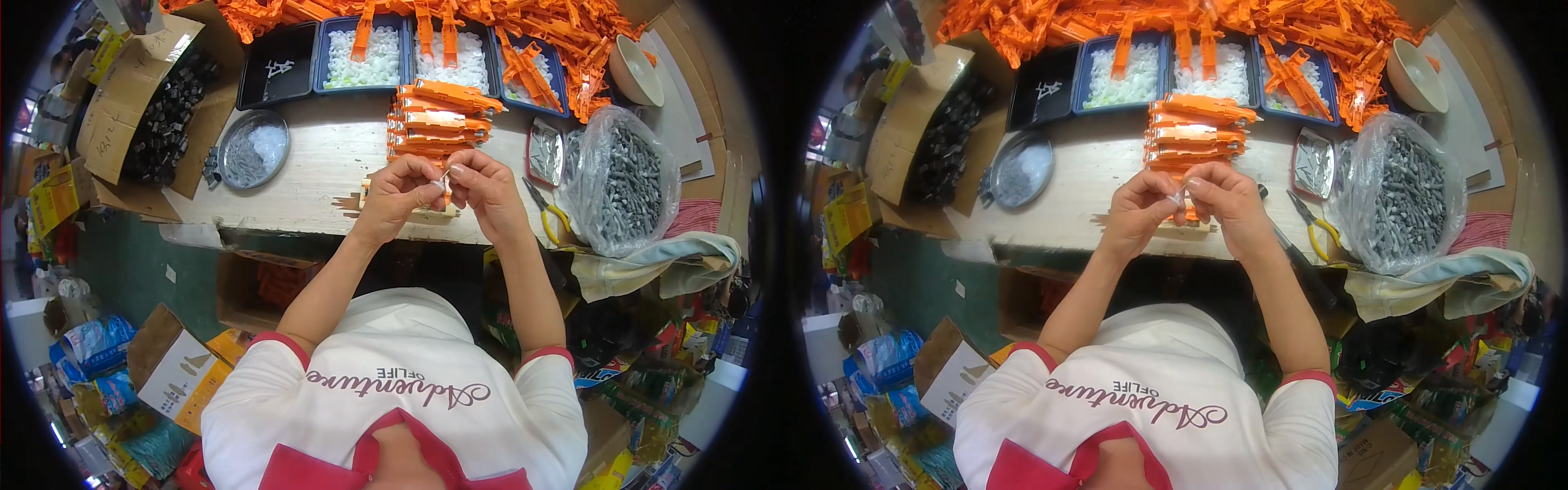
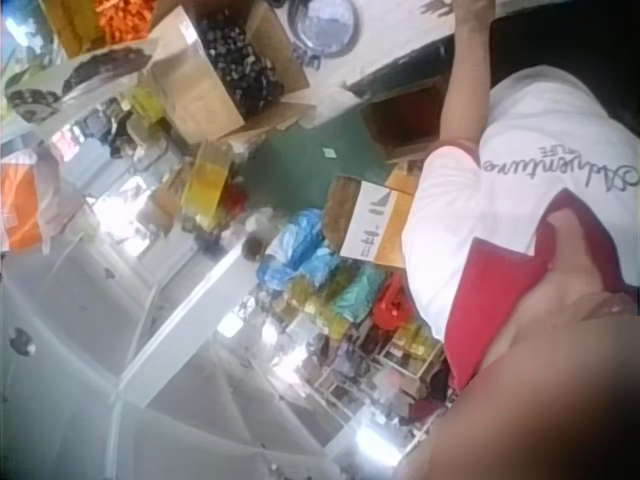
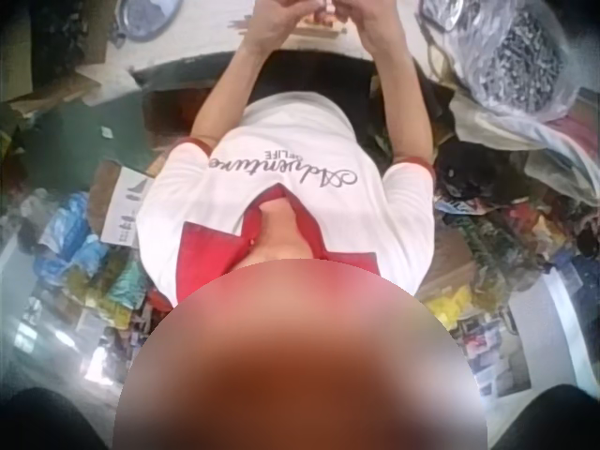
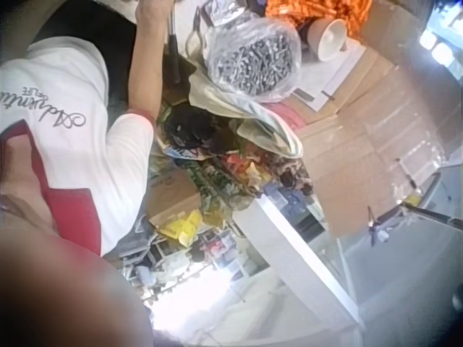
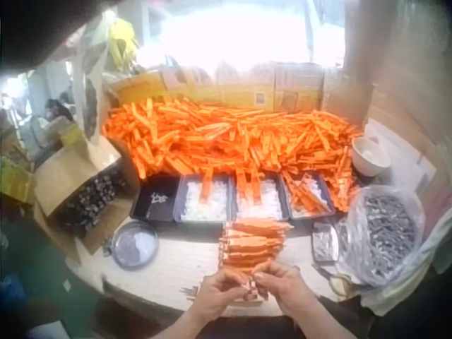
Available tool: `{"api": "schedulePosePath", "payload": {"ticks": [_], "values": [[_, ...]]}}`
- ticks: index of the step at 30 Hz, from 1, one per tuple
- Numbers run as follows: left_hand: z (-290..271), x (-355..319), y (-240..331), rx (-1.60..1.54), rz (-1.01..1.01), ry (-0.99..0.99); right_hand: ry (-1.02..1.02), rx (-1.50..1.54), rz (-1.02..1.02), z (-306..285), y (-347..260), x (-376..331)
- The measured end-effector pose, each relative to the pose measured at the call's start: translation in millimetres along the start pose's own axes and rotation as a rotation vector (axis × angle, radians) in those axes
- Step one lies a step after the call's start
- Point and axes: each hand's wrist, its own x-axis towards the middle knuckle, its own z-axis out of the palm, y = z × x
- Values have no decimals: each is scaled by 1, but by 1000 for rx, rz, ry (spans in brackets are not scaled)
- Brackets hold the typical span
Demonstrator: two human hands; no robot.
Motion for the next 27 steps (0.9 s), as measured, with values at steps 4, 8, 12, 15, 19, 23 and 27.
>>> {"api": "schedulePosePath", "payload": {"ticks": [4, 8, 12, 15, 19, 23, 27], "values": [[-1, -4, 3, 82, -17, 25, -83, -69, 80, -3, -3, 1], [-5, -8, 6, 151, -1, -9, -150, -130, 88, -3, 1, 0], [-1, -11, 12, 151, -63, -1, -104, -255, -20, 0, 4, -5], [-2, -15, 16, 145, -66, 18, -106, -304, -80, 3, 4, -8], [4, -17, 23, 269, 9, 24, -171, -263, -37, -4, 9, -9], [-1, -17, 20, 482, 172, -80, -162, -291, -19, -1, 7, -11], [-1, -19, 16, 713, 325, -62, -131, -408, -78, 5, 5, -15]]}}
